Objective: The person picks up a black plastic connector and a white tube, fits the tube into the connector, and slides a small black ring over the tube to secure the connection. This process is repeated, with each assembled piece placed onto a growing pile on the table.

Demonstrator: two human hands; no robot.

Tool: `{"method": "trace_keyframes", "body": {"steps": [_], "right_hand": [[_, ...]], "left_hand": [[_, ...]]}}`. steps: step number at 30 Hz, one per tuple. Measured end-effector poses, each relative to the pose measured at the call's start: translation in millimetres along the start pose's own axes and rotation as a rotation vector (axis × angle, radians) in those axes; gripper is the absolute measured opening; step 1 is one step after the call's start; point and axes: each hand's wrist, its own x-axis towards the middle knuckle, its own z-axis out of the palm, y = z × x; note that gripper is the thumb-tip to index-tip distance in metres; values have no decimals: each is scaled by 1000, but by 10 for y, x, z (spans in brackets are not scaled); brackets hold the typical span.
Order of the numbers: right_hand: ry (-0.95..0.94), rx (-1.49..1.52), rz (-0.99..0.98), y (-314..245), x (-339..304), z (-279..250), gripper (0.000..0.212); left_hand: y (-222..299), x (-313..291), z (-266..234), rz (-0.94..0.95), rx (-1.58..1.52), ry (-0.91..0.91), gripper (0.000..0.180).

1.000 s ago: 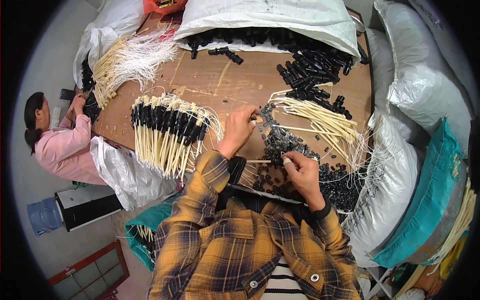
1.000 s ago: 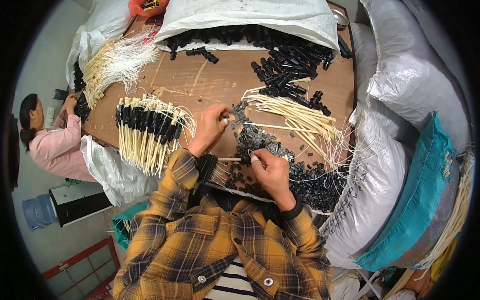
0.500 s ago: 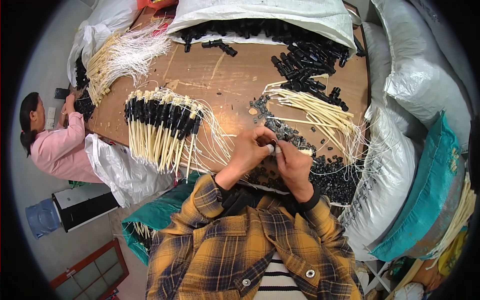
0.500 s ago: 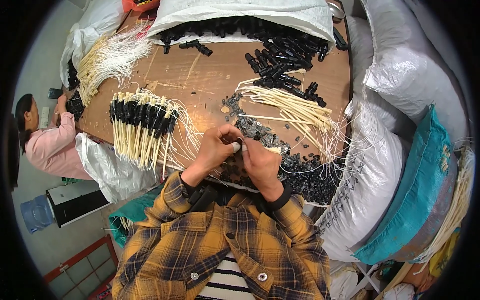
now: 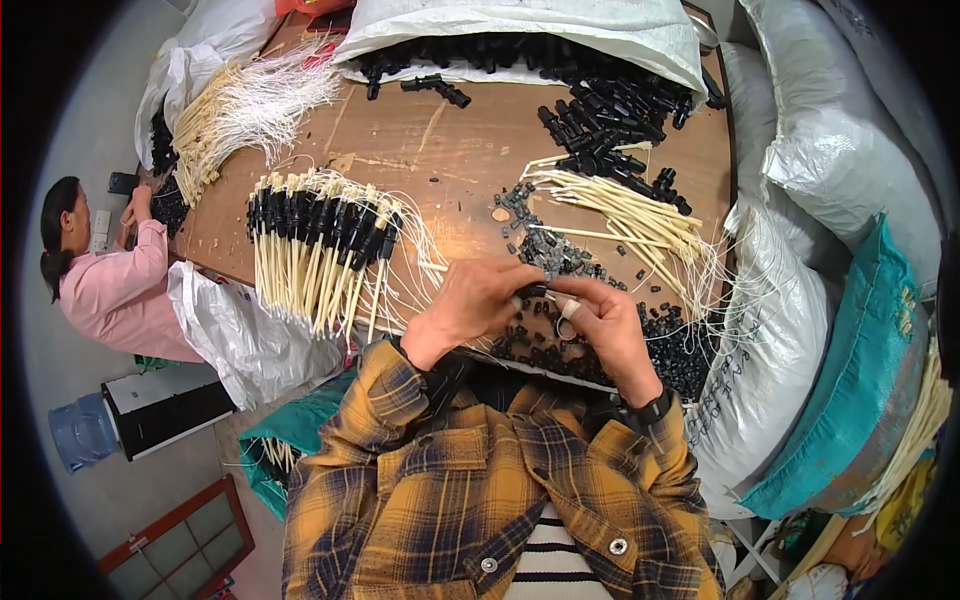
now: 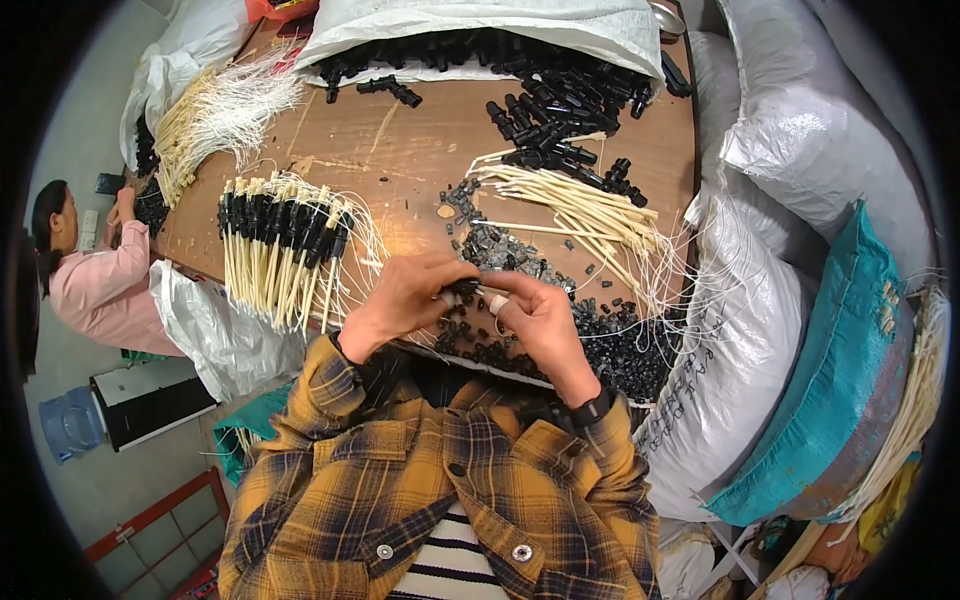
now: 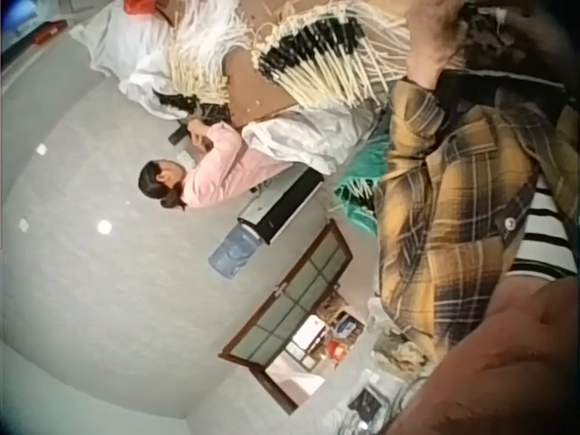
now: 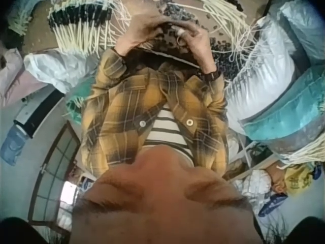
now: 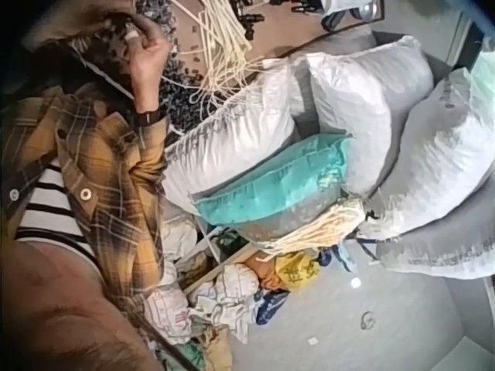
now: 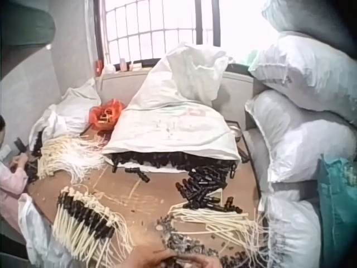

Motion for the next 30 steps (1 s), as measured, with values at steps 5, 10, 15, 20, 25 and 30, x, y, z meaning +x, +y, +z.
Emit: {"method": "trace_keyframes", "body": {"steps": [5, 10, 15, 20, 25, 30], "right_hand": [[109, -1186, -652, -78, -103, 99, 40], [199, -754, -259, -135, 33, 215, 19], [147, -813, -318, -214, 131, 423, 22], [416, -777, -771, -324, 246, 277, 7], [28, -1049, -768, -199, 292, 289, 25], [47, -1060, -591, -36, 280, 163, 33]], "left_hand": [[14, -49, -23, -155, -44, -41, 40], [244, -106, 10, 23, 204, 74, 28], [163, -224, -93, -27, 236, 163, 24], [-317, -441, -804, -49, 553, 635, 16], [-657, -628, -1243, -426, 898, 681, 58], [-576, 144, -761, -156, 492, 444, 52]]}}
